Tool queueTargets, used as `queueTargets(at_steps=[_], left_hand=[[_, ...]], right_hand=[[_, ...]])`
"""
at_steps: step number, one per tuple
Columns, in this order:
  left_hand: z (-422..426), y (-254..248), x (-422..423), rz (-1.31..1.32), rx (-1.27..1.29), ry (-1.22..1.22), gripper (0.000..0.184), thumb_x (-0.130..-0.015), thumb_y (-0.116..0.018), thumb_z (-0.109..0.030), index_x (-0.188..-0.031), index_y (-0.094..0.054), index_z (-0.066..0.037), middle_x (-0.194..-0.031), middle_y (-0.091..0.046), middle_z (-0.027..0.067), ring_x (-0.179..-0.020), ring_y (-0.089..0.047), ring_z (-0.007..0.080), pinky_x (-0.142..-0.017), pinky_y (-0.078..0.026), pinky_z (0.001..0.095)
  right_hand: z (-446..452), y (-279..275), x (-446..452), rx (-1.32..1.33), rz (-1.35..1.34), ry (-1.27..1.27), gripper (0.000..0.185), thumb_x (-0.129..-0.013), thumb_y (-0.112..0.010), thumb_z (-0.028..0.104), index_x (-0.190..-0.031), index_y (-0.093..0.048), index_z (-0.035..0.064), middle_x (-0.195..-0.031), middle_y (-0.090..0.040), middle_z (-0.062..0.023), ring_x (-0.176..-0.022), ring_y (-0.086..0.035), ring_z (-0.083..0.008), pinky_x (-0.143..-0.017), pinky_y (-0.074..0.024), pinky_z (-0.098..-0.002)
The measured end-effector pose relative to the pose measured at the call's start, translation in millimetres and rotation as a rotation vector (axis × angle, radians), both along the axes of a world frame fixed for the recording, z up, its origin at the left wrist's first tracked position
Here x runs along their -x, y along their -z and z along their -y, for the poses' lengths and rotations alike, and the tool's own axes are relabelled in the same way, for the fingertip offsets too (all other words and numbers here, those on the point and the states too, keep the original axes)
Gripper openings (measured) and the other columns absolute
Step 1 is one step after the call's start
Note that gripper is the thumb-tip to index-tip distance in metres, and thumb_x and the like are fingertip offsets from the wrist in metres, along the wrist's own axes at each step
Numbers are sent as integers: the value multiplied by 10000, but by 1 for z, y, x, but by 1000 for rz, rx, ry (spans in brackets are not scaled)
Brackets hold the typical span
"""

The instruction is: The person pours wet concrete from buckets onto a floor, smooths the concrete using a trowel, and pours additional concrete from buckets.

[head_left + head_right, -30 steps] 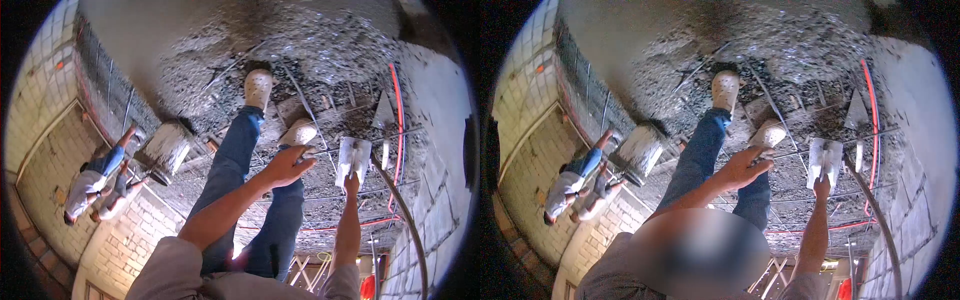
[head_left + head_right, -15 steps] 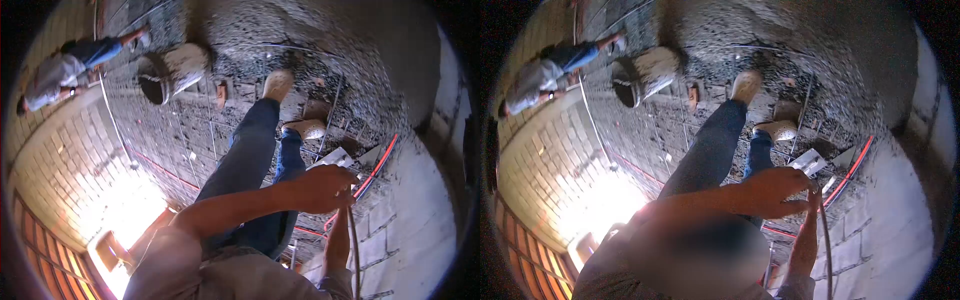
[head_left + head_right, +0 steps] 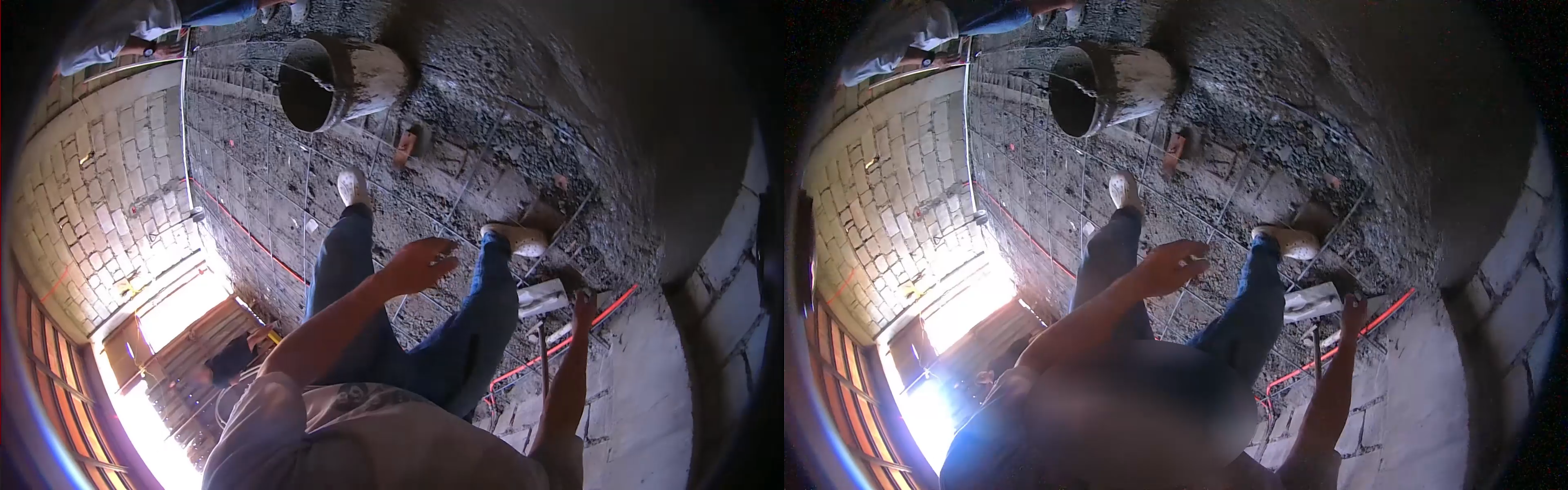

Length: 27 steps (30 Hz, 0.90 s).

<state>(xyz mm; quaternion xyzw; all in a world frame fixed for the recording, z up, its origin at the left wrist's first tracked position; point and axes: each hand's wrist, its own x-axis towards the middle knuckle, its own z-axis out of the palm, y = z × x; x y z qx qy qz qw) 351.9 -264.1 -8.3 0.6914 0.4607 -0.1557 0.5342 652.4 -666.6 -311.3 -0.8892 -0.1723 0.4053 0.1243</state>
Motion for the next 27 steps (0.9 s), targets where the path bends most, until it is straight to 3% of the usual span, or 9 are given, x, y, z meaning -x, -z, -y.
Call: queueTargets(at_steps=[6, 9, 11, 14, 15, 16, 17, 19, 27], left_hand=[[-66, 19, 147, -221, 109, -413, 403, -881, -585, -297, -1176, -556, -24, -981, -648, 120, -898, -633, 215, -772, -499, 334], [-115, 44, 241, -60, -153, -296, 364, -900, -554, -308, -1144, -576, -38, -924, -654, 87, -829, -637, 173, -714, -510, 311], [-175, 60, 282, -1, 150, -957, 312, -912, -528, -316, -1066, -600, -54, -880, -650, 58, -767, -630, 134, -654, -506, 282], [-259, 118, 358, 37, 213, -1269, 363, -928, -482, -375, -983, -583, -31, -838, -641, 38, -681, -609, 141, -584, -485, 278], [-286, 171, 414, 15, 171, -1210, 406, -933, -454, -410, -1009, -569, -28, -847, -639, 50, -683, -605, 161, -600, -481, 288], [-289, 173, 418, 73, 219, -1302, 436, -938, -419, -436, -1073, -541, -40, -947, -624, 84, -793, -598, 207, -685, -466, 315], [-293, 175, 422, 129, 264, -1396, 471, -944, -384, -462, -1136, -512, -52, -1047, -609, 119, -903, -590, 253, -770, -451, 342], [-308, 215, 431, 192, 410, -1501, 517, -943, -355, -493, -1170, -486, -48, -1091, -584, 125, -920, -578, 241, -754, -452, 345], [-290, 249, 387, 826, 761, -1553, 474, -934, -405, -401, -1276, -447, -74, -1248, -506, 96, -1107, -526, 266, -950, -438, 438]], right_hand=[[-142, -16, 4, -218, 131, -227, 355, -861, -544, 252, -1098, -545, -12, -1019, -620, -191, -888, -603, -326, -769, -464, -413], [-229, -43, 44, -237, -84, 66, 381, -867, -536, 267, -1106, -534, -30, -1106, -549, -213, -1031, -519, -363, -913, -392, -405], [-299, -97, 87, -253, -89, -16, 343, -875, -535, 246, -1094, -542, -17, -1114, -549, -206, -1043, -518, -360, -918, -394, -407], [-381, -131, 172, -436, 54, -443, 235, -928, -485, 172, -1123, -563, 69, -1152, -547, -176, -1094, -505, -363, -952, -386, -410], [-404, -134, 203, -519, 227, -678, 299, -907, -538, 200, -1171, -545, 59, -1168, -544, -171, -1122, -505, -320, -971, -378, -398], [-482, -188, 254, -477, -140, -112, 406, -868, -613, 219, -1220, -511, 44, -1181, -541, -168, -1138, -502, -290, -967, -388, -406], [-535, -204, 285, -405, -320, -79, 495, -826, -670, 216, -1242, -480, 24, -1182, -539, -171, -1139, -501, -282, -960, -399, -406], [-652, -241, 335, -801, -166, -389, 596, -782, -713, 250, -1263, -448, 17, -1204, -521, -204, -1088, -540, -304, -896, -445, -402], [-803, -243, 476, -469, -369, -829, 346, -786, -644, 344, -826, -562, 10, -686, -606, -173, -662, -621, -352, -630, -498, -460]])
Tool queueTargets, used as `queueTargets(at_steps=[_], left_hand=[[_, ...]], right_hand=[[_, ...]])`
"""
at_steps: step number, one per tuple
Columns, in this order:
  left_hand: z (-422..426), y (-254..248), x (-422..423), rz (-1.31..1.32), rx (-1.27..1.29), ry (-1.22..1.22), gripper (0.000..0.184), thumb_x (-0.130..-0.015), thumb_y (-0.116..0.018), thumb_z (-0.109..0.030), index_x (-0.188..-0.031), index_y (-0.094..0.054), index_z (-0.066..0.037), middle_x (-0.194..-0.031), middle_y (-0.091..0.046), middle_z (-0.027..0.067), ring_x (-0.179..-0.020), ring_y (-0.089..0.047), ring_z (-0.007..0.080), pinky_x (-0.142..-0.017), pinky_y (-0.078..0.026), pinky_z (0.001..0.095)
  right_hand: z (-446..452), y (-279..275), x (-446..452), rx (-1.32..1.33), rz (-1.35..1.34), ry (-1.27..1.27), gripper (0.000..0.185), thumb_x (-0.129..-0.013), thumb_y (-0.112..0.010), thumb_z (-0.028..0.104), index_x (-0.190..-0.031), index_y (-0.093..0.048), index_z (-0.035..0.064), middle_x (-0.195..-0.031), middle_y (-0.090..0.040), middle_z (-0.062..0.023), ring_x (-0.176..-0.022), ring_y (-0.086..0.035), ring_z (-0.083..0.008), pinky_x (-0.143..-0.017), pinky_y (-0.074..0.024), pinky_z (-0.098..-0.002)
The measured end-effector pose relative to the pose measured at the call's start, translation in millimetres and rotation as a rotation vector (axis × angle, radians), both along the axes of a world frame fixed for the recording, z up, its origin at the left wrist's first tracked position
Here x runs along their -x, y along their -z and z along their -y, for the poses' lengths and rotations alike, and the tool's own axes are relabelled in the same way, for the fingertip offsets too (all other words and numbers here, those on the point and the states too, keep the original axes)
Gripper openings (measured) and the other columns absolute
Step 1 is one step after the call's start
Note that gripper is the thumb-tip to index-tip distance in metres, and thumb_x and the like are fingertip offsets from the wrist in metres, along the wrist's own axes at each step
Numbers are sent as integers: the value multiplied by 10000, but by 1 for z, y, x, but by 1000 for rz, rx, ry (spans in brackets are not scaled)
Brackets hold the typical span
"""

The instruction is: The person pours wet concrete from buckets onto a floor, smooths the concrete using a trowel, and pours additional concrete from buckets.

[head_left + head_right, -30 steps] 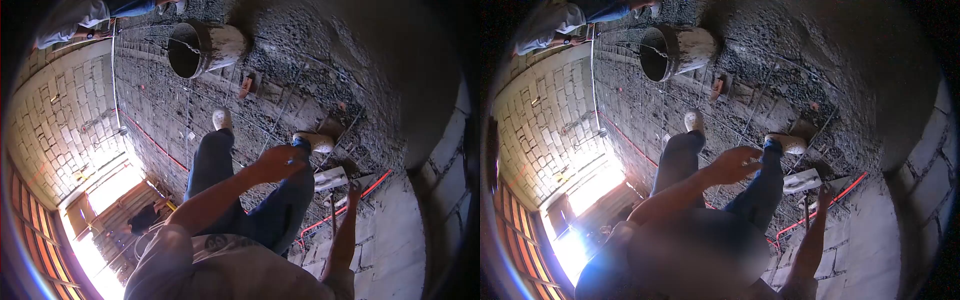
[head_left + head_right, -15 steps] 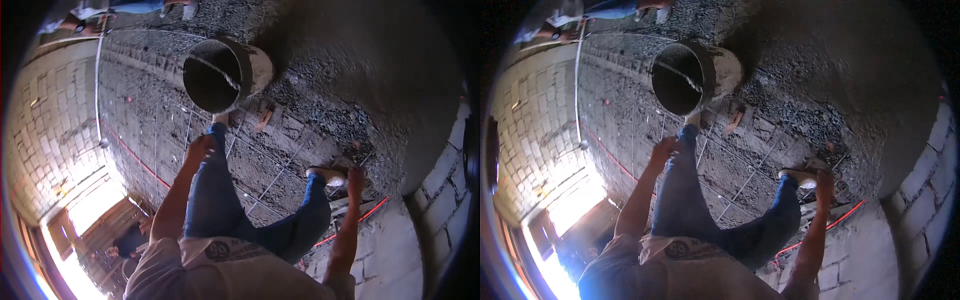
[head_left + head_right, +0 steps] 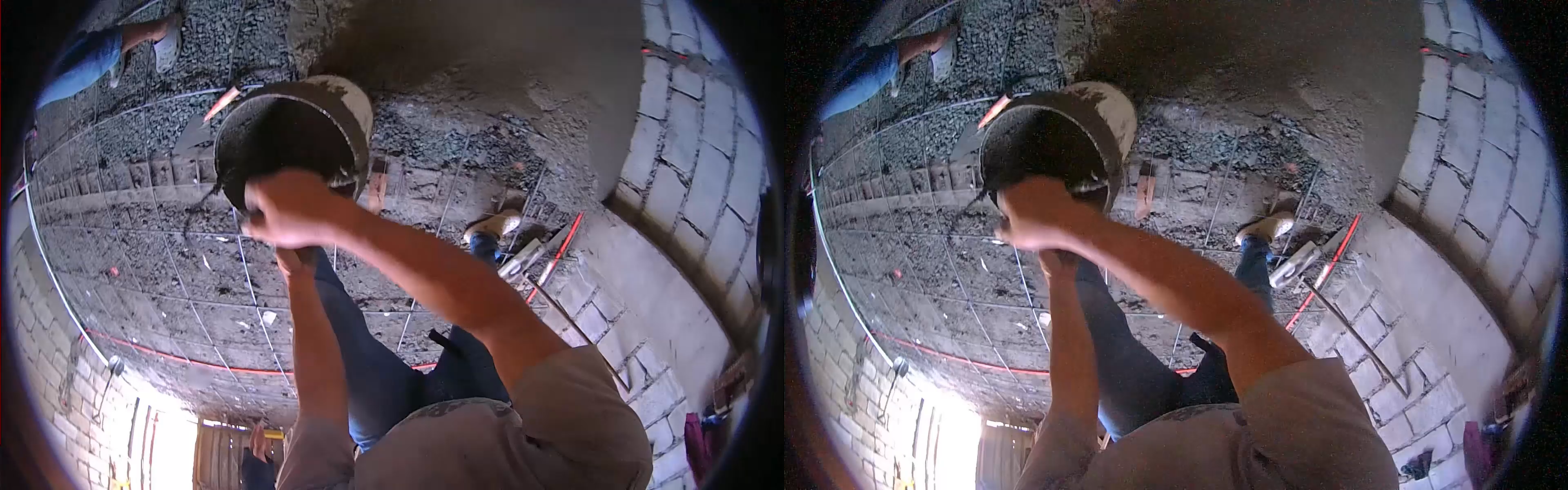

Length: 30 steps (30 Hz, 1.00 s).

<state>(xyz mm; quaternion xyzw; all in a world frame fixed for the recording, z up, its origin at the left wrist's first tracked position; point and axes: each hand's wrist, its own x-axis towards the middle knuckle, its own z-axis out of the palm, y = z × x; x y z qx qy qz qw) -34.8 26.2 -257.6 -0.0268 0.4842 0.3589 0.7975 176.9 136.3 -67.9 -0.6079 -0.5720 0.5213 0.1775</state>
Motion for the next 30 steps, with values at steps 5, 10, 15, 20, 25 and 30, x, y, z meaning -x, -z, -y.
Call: queueTargets(at_steps=[5, 10, 15, 20, 25, 30], left_hand=[[-15, -15, -10, 16, 5, -54, 472, -929, -423, -398, -1258, -464, -62, -1193, -531, 110, -1065, -544, 271, -913, -464, 436], [-11, -3, -5, -30, -15, 57, 509, -903, -445, -406, -1297, -438, -84, -1278, -500, 93, -1149, -511, 255, -968, -429, 403], [-39, -24, -8, -80, -192, 195, 538, -894, -462, -438, -1289, -443, -73, -1250, -517, 123, -1122, -525, 254, -939, -447, 405], [-56, -103, 23, -357, -174, 350, 468, -918, -446, -400, -1236, -479, -58, -1189, -553, 101, -1095, -537, 245, -939, -438, 393], [-26, -202, -24, -457, -253, 433, 442, -951, -385, -370, -1230, -484, -41, -1143, -580, 98, -1048, -563, 210, -900, -460, 356], [33, -220, -79, -446, -137, 666, 372, -964, -368, -361, -1163, -519, -84, -993, -615, 43, -800, -600, 151, -612, -475, 268]], right_hand=[[36, -8, 14, -118, 13, -36, 280, -787, -641, 326, -761, -593, 52, -659, -604, -158, -598, -612, -333, -590, -492, -444], [31, -6, -5, -145, -84, 301, 212, -728, -620, 249, -715, -593, 39, -625, -580, -172, -591, -592, -353, -560, -463, -440], [68, -32, -24, -334, 6, 374, 203, -687, -586, 227, -648, -567, 28, -590, -545, -196, -604, -573, -390, -556, -447, -466], [109, -109, -51, -334, -160, 492, 249, -700, -606, 235, -624, -535, 9, -550, -529, -186, -546, -558, -390, -508, -429, -453], [179, -161, -105, -289, -270, 650, 269, -724, -630, 239, -625, -539, 5, -524, -513, -169, -513, -548, -370, -475, -413, -419], [261, -174, -150, -192, -256, 778, 352, -762, -663, 308, -614, -545, 11, -503, -500, -151, -464, -542, -316, -449, -392, -388]])
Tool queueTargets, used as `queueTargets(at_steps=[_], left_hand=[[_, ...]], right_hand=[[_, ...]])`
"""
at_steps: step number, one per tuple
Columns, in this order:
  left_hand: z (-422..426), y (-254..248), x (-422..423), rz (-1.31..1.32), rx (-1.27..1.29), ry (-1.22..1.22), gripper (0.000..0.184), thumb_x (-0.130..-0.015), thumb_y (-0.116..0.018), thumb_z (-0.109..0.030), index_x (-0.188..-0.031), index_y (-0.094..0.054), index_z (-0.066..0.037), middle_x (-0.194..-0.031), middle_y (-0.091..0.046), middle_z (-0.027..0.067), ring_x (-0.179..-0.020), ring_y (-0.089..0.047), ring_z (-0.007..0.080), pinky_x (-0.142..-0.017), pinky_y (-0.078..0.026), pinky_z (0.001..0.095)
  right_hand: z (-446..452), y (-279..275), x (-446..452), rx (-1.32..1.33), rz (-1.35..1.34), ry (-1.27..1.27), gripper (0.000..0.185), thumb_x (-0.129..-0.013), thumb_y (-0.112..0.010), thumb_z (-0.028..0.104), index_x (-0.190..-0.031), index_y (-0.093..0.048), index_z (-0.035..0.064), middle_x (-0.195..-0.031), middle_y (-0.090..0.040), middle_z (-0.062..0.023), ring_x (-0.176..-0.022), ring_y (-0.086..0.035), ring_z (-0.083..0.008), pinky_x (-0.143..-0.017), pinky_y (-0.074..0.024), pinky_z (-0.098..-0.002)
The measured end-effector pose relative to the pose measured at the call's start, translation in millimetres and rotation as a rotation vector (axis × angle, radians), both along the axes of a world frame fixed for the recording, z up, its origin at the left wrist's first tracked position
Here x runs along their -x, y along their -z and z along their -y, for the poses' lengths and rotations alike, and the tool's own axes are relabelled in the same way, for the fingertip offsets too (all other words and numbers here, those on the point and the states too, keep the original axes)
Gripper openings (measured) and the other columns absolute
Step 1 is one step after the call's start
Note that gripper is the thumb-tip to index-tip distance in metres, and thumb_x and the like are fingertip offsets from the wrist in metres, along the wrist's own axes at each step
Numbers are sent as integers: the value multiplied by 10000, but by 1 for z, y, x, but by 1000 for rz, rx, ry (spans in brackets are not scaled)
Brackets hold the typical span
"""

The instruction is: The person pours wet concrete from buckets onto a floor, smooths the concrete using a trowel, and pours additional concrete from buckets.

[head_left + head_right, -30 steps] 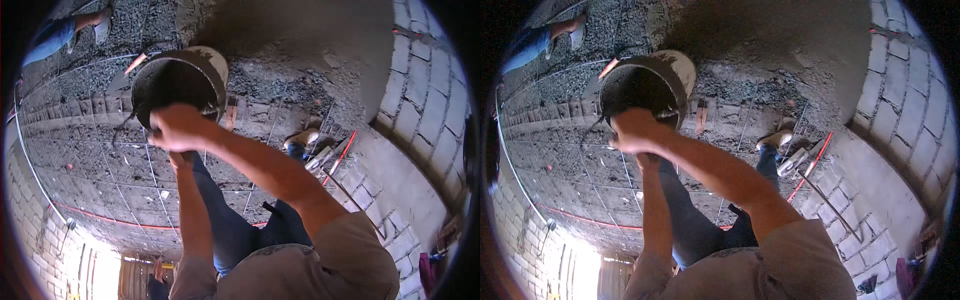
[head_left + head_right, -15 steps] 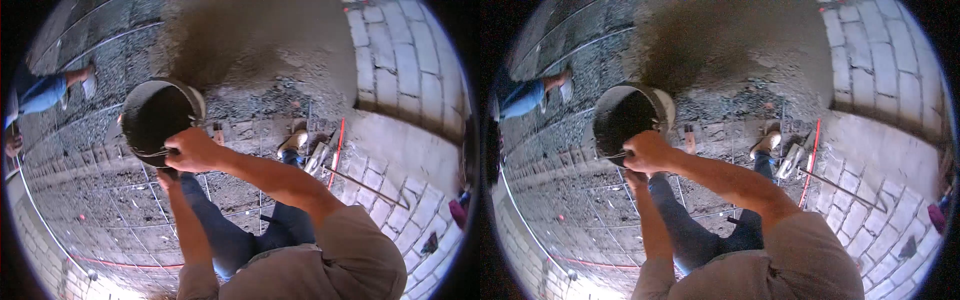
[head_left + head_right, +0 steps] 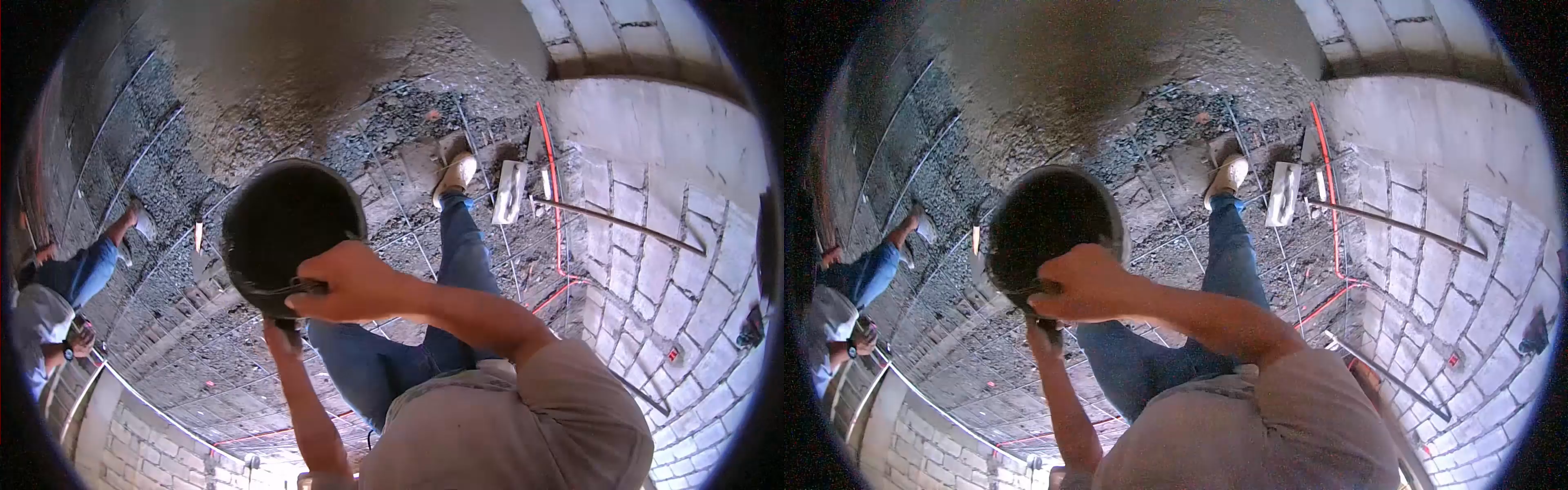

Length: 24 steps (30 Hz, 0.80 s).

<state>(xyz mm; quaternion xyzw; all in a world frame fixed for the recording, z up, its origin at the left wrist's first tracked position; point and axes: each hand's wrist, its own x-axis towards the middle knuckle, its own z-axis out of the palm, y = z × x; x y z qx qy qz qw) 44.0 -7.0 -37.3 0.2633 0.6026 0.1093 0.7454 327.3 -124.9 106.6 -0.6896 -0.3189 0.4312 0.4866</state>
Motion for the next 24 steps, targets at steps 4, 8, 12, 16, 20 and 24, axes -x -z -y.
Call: queueTargets(at_steps=[4, 8, 12, 16, 20, 24], left_hand=[[54, 13, -73, 13, 96, 69, 338, -966, -370, -360, -1148, -522, -120, -908, -607, -9, -725, -564, 99, -484, -398, 239], [93, 55, -110, -48, 132, 105, 334, -941, -421, -418, -1105, -536, -151, -916, -606, -18, -729, -564, 106, -466, -378, 232], [122, 76, -187, -93, 143, 161, 338, -923, -474, -418, -1110, -524, -142, -932, -596, -3, -736, -558, 128, -475, -403, 258], [146, 126, -265, -46, 72, 102, 429, -917, -483, -426, -1206, -510, -110, -1059, -581, 38, -820, -573, 173, -550, -468, 304], [119, 130, -354, -51, 82, 333, 574, -904, -490, -458, -1261, -469, -9, -1149, -554, 117, -941, -569, 231, -740, -497, 362], [80, 111, -422, -258, 152, 574, 606, -898, -494, -474, -1236, -474, 29, -1151, -550, 130, -963, -570, 229, -790, -491, 356]], right_hand=[[51, 22, -25, 83, 39, 110, 383, -788, -680, 329, -605, -549, 20, -486, -476, -140, -417, -502, -258, -429, -369, -358], [94, 57, -60, 111, 17, 194, 364, -805, -696, 277, -612, -534, 14, -474, -445, -91, -416, -414, -125, -422, -339, -320], [140, 107, -116, 211, -128, 256, 365, -816, -694, 284, -628, -533, 16, -498, -429, -53, -487, -392, -62, -436, -335, -300], [178, 160, -194, 300, 13, 283, 394, -867, -622, 348, -673, -527, 19, -537, -394, -39, -535, -369, -70, -469, -336, -298], [168, 188, -264, 323, 136, 242, 422, -877, -579, 422, -722, -552, 30, -525, -419, -52, -516, -399, -101, -484, -362, -306], [155, 231, -296, 476, 258, 42, 433, -845, -594, 464, -829, -572, 32, -611, -529, -104, -556, -524, -164, -541, -428, -345]])
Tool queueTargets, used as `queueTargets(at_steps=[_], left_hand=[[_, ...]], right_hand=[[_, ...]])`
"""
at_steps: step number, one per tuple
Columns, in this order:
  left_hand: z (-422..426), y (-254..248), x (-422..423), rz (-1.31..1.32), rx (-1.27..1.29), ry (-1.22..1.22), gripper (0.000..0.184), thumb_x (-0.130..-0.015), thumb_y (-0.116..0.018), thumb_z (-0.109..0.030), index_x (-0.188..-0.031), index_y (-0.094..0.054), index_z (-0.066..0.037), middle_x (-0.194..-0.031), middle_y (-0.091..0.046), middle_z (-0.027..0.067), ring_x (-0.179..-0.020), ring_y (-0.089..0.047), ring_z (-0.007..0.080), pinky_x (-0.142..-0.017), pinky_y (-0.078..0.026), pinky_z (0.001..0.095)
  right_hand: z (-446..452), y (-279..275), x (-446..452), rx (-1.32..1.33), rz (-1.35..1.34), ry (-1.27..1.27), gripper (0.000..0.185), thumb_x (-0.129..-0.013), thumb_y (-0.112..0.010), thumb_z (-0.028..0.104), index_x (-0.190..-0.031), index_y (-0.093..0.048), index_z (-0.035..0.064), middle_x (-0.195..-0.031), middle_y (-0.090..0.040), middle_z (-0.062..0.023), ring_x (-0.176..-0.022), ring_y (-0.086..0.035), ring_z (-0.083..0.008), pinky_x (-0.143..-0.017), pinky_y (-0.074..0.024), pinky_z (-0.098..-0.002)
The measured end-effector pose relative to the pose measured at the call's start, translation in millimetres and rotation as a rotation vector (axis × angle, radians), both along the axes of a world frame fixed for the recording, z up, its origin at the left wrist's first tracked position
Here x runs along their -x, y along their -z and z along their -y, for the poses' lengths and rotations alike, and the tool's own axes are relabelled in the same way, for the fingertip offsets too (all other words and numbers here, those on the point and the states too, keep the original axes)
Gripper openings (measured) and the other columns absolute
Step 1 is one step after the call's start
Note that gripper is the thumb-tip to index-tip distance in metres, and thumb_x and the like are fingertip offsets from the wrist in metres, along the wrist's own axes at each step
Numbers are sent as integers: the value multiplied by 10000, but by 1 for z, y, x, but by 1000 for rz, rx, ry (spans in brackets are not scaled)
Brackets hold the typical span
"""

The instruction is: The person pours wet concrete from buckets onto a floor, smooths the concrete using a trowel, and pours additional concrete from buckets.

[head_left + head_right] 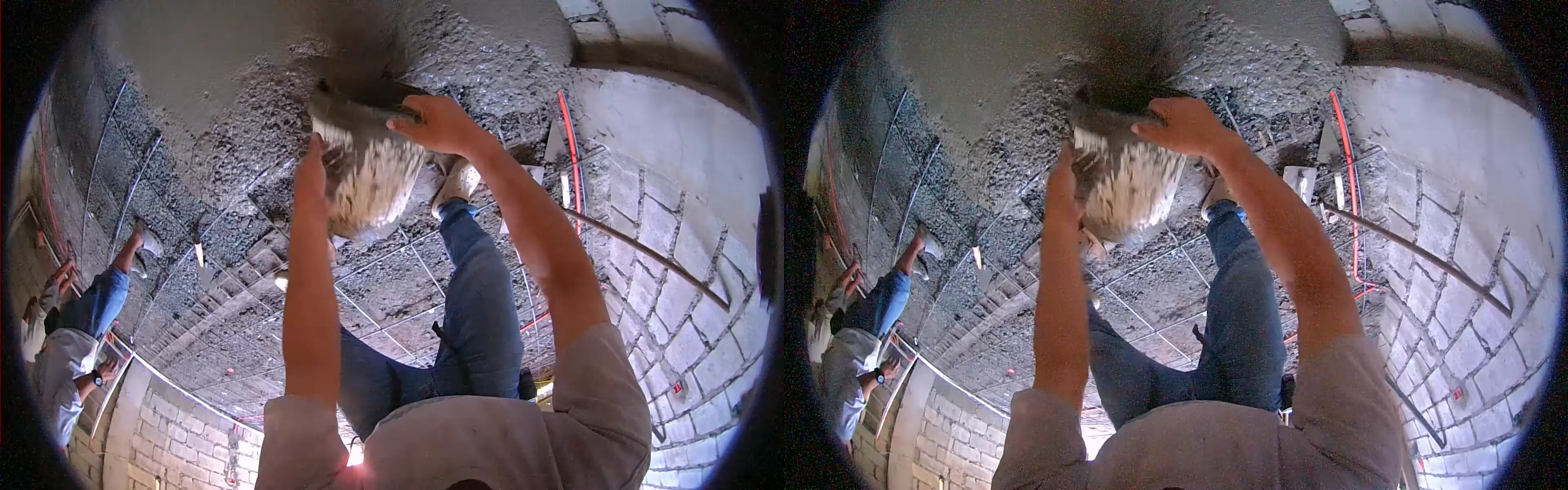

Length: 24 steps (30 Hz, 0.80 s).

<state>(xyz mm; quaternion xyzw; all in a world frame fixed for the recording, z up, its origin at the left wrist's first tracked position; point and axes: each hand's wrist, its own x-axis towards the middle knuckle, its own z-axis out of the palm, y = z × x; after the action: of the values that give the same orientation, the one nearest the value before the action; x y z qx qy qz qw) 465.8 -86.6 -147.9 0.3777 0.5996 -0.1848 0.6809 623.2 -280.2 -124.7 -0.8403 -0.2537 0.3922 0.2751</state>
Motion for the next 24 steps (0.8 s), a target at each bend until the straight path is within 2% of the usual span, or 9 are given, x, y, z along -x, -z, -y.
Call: queueTargets(at_steps=[2, 3, 5, 8, 11, 13, 17, 21, 24], left_hand=[[-10, -10, 13, 197, -312, -30, 572, -894, -502, -481, -1174, -523, 17, -1100, -565, 124, -901, -580, 217, -746, -491, 339], [-13, -2, 35, 152, -376, -158, 558, -892, -503, -489, -1135, -548, 11, -1052, -574, 109, -868, -576, 196, -714, -485, 323], [-20, 54, 115, 30, -367, -268, 557, -885, -508, -504, -1121, -555, -2, -975, -578, 74, -786, -556, 154, -647, -466, 286], [6, 88, 182, -171, -78, -279, 627, -871, -500, -550, -1259, -446, -60, -934, -555, 22, -685, -489, 106, -598, -422, 255], [26, 142, 194, -185, -189, -267, 712, -863, -481, -586, -1376, -301, -127, -968, -523, 12, -680, -441, 105, -606, -393, 255], [25, 179, 201, -159, -62, -315, 790, -850, -467, -617, -1435, -192, -162, -1180, -499, 43, -923, -501, 145, -769, -424, 316], [23, 208, 206, 153, 39, -426, 923, -818, -527, -616, -1465, -30, -185, -1522, -110, 40, -1356, -218, 239, -1049, -234, 457], [36, 154, 171, -207, -149, -203, 971, -803, -537, -629, -1467, 20, -191, -1521, -114, 38, -1360, -204, 273, -1039, -173, 562], [50, 140, 162, -33, -93, -323, 926, -803, -502, -659, -1468, -88, -164, -1522, -117, 41, -1363, -199, 270, -1054, -172, 525]], right_hand=[[-6, 38, 1, -133, 544, 48, 499, -794, -630, 488, -948, -562, 19, -762, -597, -161, -747, -616, -279, -658, -470, -404], [-10, 42, -5, -139, 544, 34, 499, -794, -630, 488, -948, -562, 19, -762, -597, -161, -747, -616, -279, -658, -470, -404], [-37, 13, -19, 272, 248, -218, 720, -804, -569, 542, -1240, -467, -21, -1178, -560, -193, -1099, -536, -345, -915, -418, -445], [-47, 49, 2, 122, 423, -109, 681, -761, -642, 488, -1204, -455, 7, -1103, -564, -202, -1034, -550, -360, -881, -400, -501], [-64, 57, 12, 91, 606, -57, 675, -735, -697, 429, -1210, -411, 47, -1082, -538, -206, -1013, -537, -381, -843, -389, -540], [-69, 60, 12, 109, 621, -80, 684, -725, -728, 393, -1223, -395, 64, -1107, -505, -187, -1035, -503, -391, -849, -383, -533], [-67, 69, 15, 124, 689, -103, 712, -702, -756, 351, -1237, -374, 78, -1092, -486, -169, -1043, -476, -383, -845, -376, -523], [-58, 87, 12, 66, 685, 11, 681, -677, -767, 346, -1197, -419, 77, -1064, -486, -173, -1025, -472, -376, -827, -371, -509], [-46, 98, 5, 34, 692, 92, 654, -681, -764, 361, -1176, -446, 74, -1060, -484, -179, -1011, -468, -383, -814, -370, -511]])
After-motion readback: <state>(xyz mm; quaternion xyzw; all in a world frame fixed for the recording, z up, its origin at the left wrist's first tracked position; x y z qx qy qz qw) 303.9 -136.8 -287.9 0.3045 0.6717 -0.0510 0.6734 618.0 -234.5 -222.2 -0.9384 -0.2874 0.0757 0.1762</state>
